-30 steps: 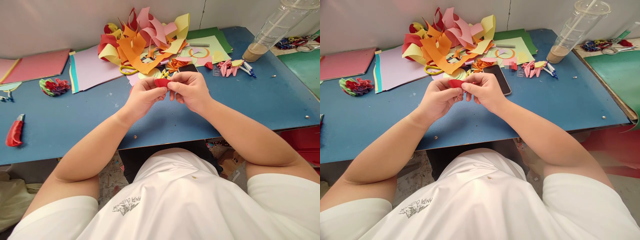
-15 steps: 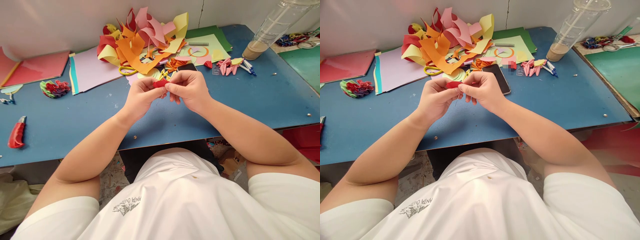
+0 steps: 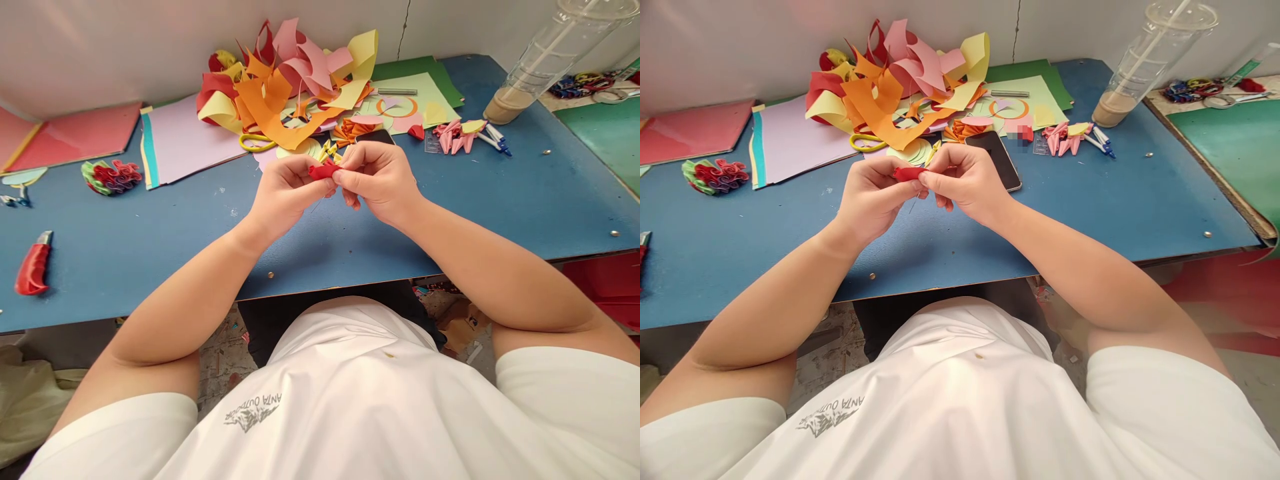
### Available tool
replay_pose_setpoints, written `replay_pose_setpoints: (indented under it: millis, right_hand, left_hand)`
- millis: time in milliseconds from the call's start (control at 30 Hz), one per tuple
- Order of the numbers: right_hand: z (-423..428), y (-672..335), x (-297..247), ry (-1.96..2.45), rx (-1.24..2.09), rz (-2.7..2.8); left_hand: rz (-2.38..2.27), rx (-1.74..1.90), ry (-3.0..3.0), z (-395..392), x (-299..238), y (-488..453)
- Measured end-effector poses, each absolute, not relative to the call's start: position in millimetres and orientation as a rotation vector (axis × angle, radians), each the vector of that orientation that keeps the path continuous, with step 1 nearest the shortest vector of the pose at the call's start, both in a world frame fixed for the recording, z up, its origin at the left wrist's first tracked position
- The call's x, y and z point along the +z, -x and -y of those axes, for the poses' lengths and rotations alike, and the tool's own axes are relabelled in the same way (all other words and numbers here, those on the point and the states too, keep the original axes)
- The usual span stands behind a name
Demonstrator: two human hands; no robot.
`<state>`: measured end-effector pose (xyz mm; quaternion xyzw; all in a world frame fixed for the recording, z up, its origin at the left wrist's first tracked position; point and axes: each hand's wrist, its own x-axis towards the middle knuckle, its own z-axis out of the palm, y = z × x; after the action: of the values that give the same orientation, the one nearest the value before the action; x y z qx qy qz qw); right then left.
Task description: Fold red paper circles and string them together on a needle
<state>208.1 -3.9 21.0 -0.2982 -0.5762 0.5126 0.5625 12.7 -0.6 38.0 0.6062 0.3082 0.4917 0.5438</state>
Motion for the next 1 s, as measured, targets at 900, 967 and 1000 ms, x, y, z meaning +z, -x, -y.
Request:
replay_pose_setpoints:
  millis: [900,967,1000]
  right_hand:
    - [3.9,-211.9,27.4,0.598,1.261,1.436]
    - [2.6,-212.4,26.3,0.620,1.253,1.443]
    - [2.0,-212.6,25.5,0.636,1.248,1.447]
  left_hand:
    - [-0.694,1.042,-1.469,3.3,44.8,-9.2]
    - [-0.677,1.061,-1.479,2.3,42.9,-9.8]
    - [-0.672,1.069,-1.484,1.6,41.8,-10.1]
